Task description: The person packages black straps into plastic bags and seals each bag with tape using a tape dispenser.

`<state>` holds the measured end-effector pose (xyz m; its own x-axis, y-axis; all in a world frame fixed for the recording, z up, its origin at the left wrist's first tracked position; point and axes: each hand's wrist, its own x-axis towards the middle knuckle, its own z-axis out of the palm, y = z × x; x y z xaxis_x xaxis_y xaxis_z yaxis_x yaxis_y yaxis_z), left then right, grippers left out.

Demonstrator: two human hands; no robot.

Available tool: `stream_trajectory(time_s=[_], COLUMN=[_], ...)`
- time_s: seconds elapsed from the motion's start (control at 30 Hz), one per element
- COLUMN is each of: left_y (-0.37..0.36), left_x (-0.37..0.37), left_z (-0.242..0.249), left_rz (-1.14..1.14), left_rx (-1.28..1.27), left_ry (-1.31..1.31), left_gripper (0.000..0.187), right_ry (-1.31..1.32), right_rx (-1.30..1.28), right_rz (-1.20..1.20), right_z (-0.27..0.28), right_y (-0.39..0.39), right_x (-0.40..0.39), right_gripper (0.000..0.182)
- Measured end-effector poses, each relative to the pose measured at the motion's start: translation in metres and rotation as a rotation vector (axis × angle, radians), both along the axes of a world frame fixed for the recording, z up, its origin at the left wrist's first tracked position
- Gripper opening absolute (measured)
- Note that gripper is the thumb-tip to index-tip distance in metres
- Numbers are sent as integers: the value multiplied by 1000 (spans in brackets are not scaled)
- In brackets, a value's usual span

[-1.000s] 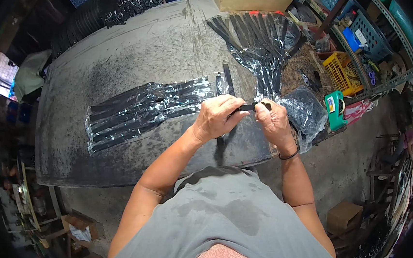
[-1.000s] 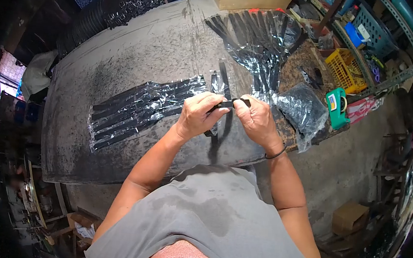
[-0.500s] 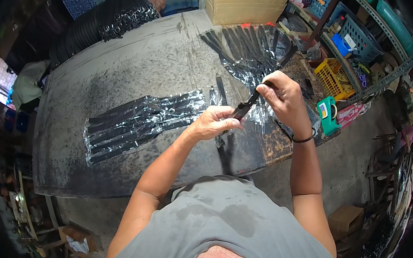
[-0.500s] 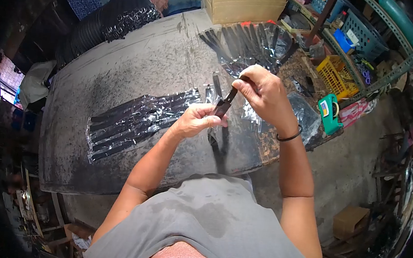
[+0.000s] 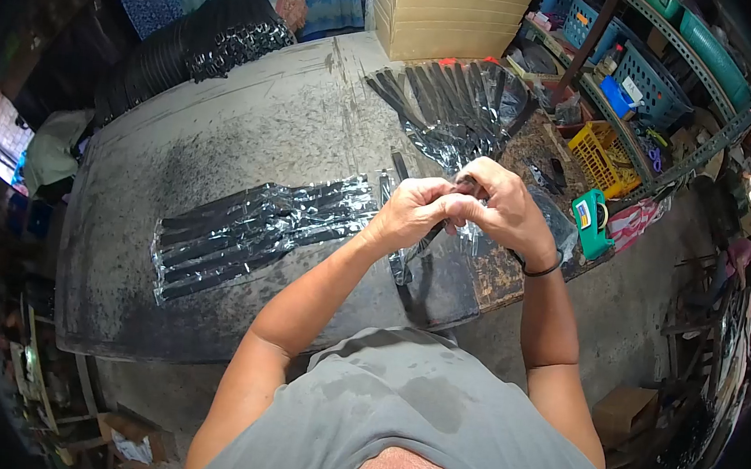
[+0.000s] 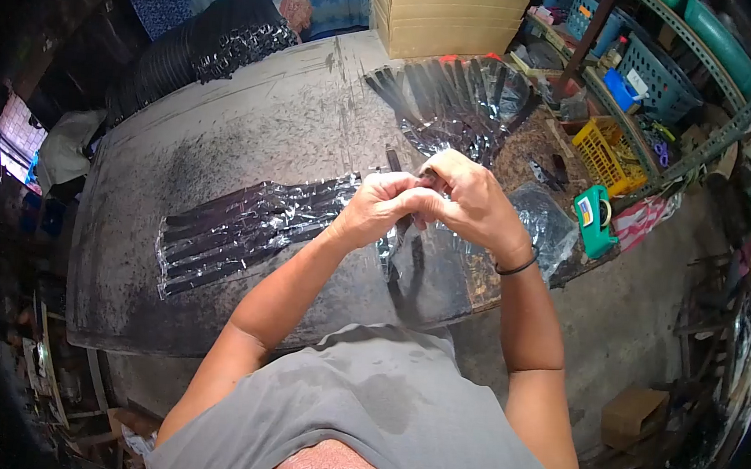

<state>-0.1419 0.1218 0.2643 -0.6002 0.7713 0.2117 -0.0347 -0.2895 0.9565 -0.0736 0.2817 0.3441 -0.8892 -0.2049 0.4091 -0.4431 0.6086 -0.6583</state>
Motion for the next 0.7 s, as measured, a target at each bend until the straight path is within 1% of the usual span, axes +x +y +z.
stream_trajectory(time_s=[0.03, 0.07, 0.1, 0.17, 0.2, 0.23, 0.3, 0.33, 0.4, 0.43, 0.5, 0.53, 0.57, 0.6, 0.63, 0.67, 0.7], left_y=[-1, -5, -11, -20, -18, -17, -10, -9, -8, -8, -7, -3, -4, -5, -9, -15, -20], left_x=[2, 4, 0, 1, -1, 2, 14, 20, 33, 39, 52, 60, 64, 68, 70, 69, 69], left_z=[5, 11, 7, 14, 12, 15, 7, 6, 12, 15, 17, 12, 15, 25, 36, 49, 47], left_rz=[-44, -197, -337, -655, -744, -783, -861, -828, -983, -960, -1140, -1117, -1097, -1148, -1197, -1228, -1205], left_rx=[-12, 38, 54, 4, -51, -174, -249, -250, -392, -393, -231, -63, -65, -17, 32, -24, -25], left_ry=[-2, -63, -73, -185, -4, 131, 280, 266, 310, 300, 223, 328, 321, 309, 297, 225, 220], left_gripper=[25, 25, 37, 49, 53, 52, 51, 51, 49, 49, 50, 52, 52, 55, 58, 66, 66], right_ry=[-120, -20, -12, 161, 194, 226, 334, 396, 478, 498, 510, 533, 515, 496, 507, 410, 744], right_rx=[12, 55, 48, 6, 12, 17, 1, -4, 19, 50, 27, 41, 28, 14, 31, -64, -44], right_rz=[-24, 52, 85, 96, 65, 34, 29, 59, 106, 125, 198, 208, 171, 135, 5, 103, -51], right_z=[2, 3, 9, 25, 39, 52, 69, 76, 89, 95, 106, 114, 119, 124, 125, 127, 144], right_y=[2, 7, 9, 10, 9, 9, 13, 16, 29, 42, 73, 84, 104, 124, 155, 182, 60], right_x=[3, 4, 10, 25, 36, 47, 64, 68, 74, 75, 71, 69, 69, 68, 67, 61, 46], right_gripper=[16, 16, 14, 10, 8, 7, 15, 21, 29, 31, 33, 32, 34, 35, 38, 42, 41])
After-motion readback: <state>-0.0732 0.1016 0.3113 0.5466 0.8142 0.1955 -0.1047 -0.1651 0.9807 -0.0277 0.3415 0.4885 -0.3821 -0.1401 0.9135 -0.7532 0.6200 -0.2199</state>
